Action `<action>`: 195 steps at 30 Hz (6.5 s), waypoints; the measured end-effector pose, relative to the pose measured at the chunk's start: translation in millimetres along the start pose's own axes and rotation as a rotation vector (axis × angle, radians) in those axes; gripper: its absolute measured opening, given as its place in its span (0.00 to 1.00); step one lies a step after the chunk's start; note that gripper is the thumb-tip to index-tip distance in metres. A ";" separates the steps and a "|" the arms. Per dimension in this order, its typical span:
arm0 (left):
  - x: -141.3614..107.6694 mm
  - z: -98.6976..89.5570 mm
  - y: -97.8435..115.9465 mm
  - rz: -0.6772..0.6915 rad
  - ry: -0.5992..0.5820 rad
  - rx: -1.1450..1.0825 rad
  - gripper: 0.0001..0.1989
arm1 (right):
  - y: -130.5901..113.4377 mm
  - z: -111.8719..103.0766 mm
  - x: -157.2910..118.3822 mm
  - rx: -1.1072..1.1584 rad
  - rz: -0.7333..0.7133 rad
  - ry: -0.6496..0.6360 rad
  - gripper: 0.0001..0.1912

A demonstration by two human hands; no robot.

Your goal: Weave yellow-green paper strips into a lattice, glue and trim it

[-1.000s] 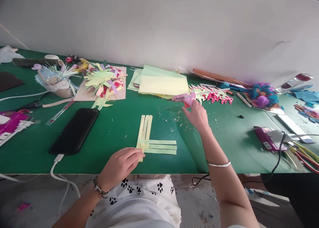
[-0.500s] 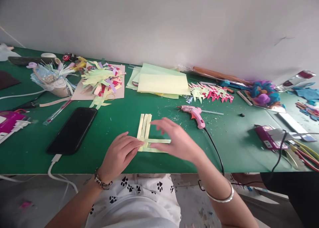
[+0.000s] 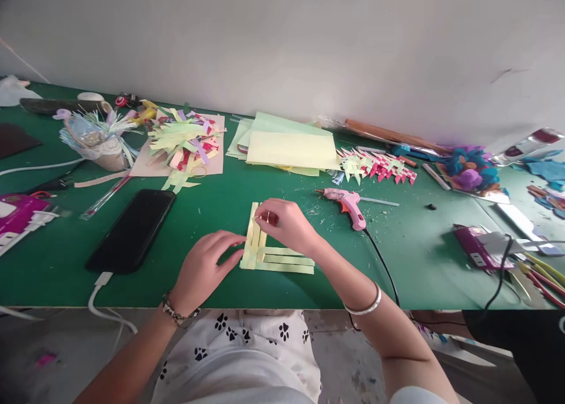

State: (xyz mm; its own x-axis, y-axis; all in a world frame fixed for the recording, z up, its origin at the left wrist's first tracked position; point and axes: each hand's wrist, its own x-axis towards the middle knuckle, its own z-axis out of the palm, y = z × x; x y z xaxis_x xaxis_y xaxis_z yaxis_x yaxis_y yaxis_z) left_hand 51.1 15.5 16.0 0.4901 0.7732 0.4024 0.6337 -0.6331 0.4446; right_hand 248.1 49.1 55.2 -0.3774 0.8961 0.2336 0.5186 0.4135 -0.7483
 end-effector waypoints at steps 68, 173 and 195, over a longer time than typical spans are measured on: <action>-8.4 11.8 4.5 0.216 -0.137 0.270 0.11 | 43.4 18.1 -8.5 -0.455 -0.164 -0.189 0.14; -11.8 13.0 3.4 0.190 -0.119 0.252 0.09 | 49.8 16.0 14.8 -0.657 -0.104 -0.116 0.14; -11.5 10.5 3.1 0.191 -0.157 0.204 0.13 | 32.1 -3.6 11.9 -0.467 -0.014 0.233 0.13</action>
State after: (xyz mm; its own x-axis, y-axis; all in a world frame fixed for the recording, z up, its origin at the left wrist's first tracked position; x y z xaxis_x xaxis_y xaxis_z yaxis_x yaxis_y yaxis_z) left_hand 53.7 5.1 4.3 0.6880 0.6476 0.3276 0.6207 -0.7590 0.1969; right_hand 263.0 73.7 36.2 -0.2336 0.8803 0.4130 0.8219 0.4057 -0.3999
